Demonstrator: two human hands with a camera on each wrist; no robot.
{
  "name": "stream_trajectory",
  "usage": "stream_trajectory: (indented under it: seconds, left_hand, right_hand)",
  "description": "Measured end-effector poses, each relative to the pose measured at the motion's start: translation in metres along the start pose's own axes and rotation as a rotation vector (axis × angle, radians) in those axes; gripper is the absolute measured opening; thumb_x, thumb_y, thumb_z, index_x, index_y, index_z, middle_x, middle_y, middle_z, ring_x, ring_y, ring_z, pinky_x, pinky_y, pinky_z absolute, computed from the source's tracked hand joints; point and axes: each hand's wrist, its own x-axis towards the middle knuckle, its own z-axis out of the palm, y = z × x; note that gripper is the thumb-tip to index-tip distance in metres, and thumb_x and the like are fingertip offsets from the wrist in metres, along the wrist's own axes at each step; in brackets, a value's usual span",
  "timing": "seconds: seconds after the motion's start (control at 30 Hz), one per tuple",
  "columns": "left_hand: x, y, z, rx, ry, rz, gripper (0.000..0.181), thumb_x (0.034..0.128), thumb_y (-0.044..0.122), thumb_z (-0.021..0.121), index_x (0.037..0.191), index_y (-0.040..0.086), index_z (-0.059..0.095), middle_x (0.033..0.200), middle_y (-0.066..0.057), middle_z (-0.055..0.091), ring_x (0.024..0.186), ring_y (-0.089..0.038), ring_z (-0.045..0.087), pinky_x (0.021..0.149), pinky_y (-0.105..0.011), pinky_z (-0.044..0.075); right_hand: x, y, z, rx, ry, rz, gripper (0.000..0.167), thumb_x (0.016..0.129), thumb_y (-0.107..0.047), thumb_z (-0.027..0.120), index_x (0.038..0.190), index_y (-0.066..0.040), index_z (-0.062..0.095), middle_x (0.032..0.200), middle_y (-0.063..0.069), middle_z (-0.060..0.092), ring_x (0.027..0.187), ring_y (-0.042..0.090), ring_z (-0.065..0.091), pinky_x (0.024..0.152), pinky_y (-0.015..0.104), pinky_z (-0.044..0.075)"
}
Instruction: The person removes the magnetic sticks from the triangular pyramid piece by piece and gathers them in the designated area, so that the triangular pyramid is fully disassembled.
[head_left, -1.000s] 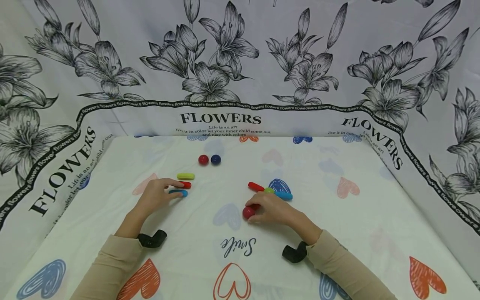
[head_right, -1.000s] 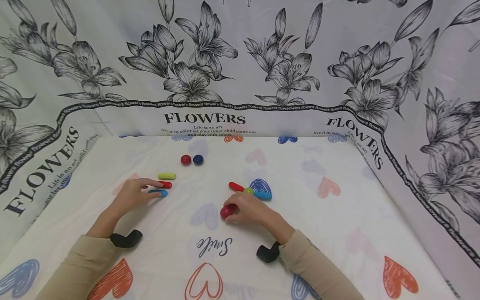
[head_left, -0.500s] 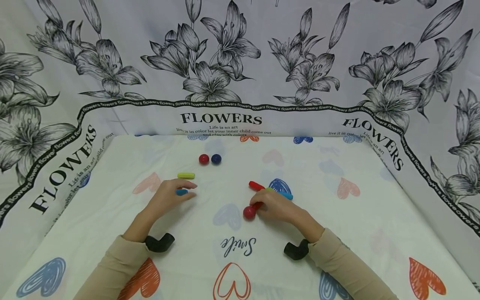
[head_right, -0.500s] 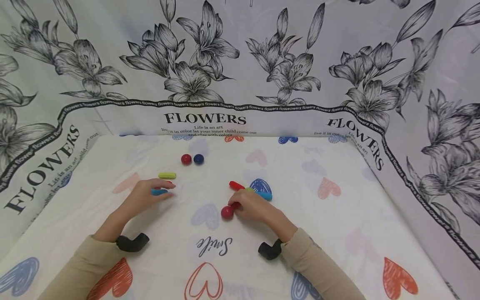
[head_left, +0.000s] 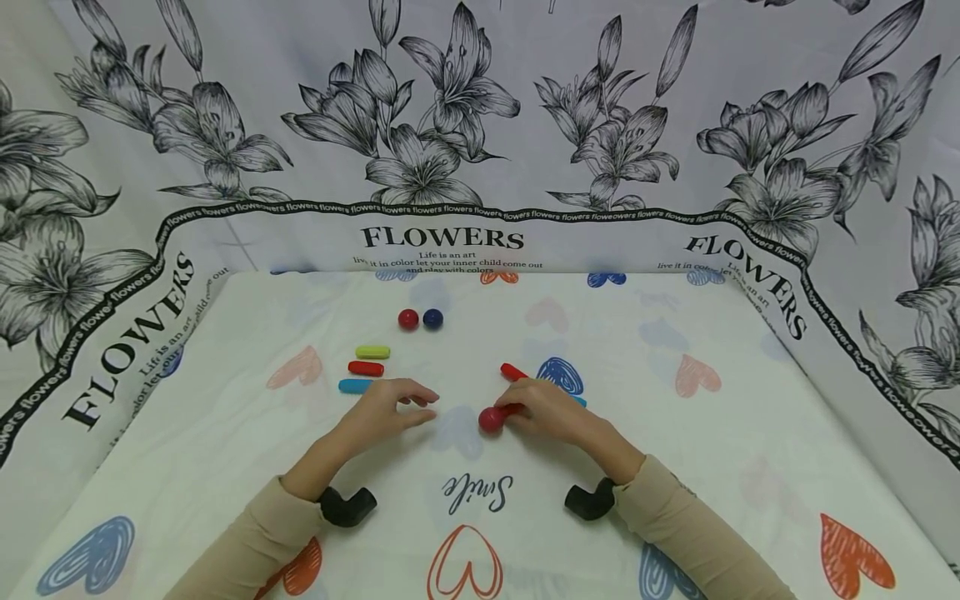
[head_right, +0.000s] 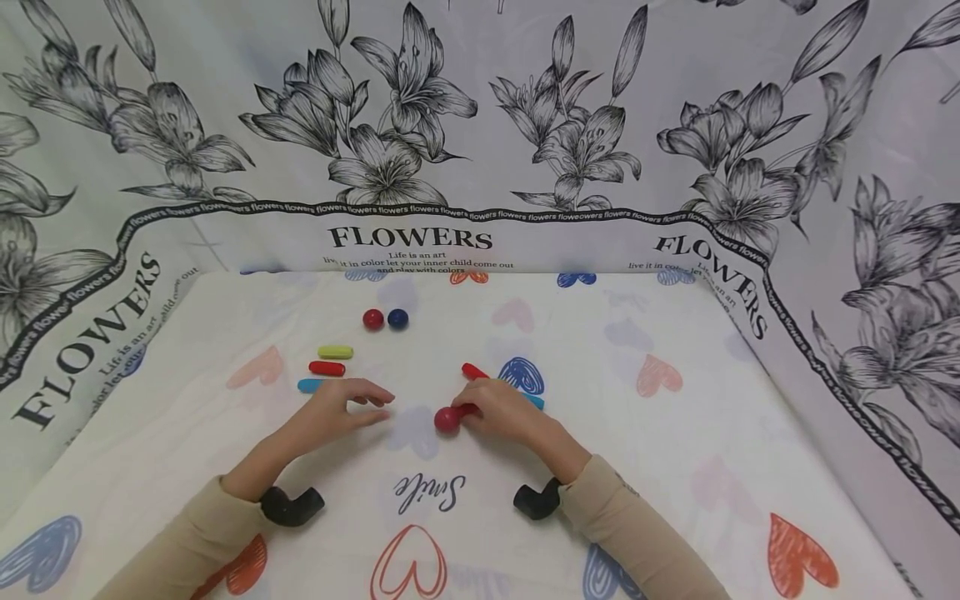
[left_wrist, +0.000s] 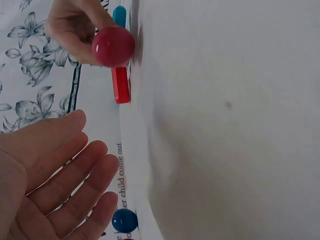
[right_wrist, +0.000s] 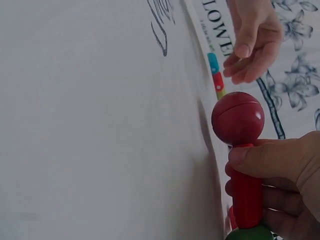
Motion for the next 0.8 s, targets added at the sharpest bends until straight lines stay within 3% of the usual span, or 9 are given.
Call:
stream_trajectory:
  seconds: [0.4,0.8]
  left_hand:
    - [0.010,0.022,0.023,-0.040,-0.073,0.090,0.033,0.0833,0.017,0.074,0.113,0.003,0.068,0.108,-0.010,0.073,0.094,-0.021,0.068,0.088,-0.039,0.057]
    - [0.025,0.033,0.045,-0.076,-0.047,0.040,0.045,0.0775,0.018,0.080,0.117,0.001,0.066,0.110,-0.011,0.072,0.095,-0.022,0.068,0.086,-0.037,0.058]
  right_hand:
    - [0.005,0.000,0.006,0.020,0.042,-0.045,0.021,0.086,-0.012,0.071,0.107,-0.009,0.073,0.102,0.004,0.075,0.093,0.015,0.067,0.086,0.028,0.058]
    - [0.007,0.000,0.008,0.033,0.078,-0.063,0.019,0.085,-0.010,0.072,0.104,-0.007,0.074,0.097,0.005,0.075,0.087,0.014,0.068,0.081,0.023,0.057]
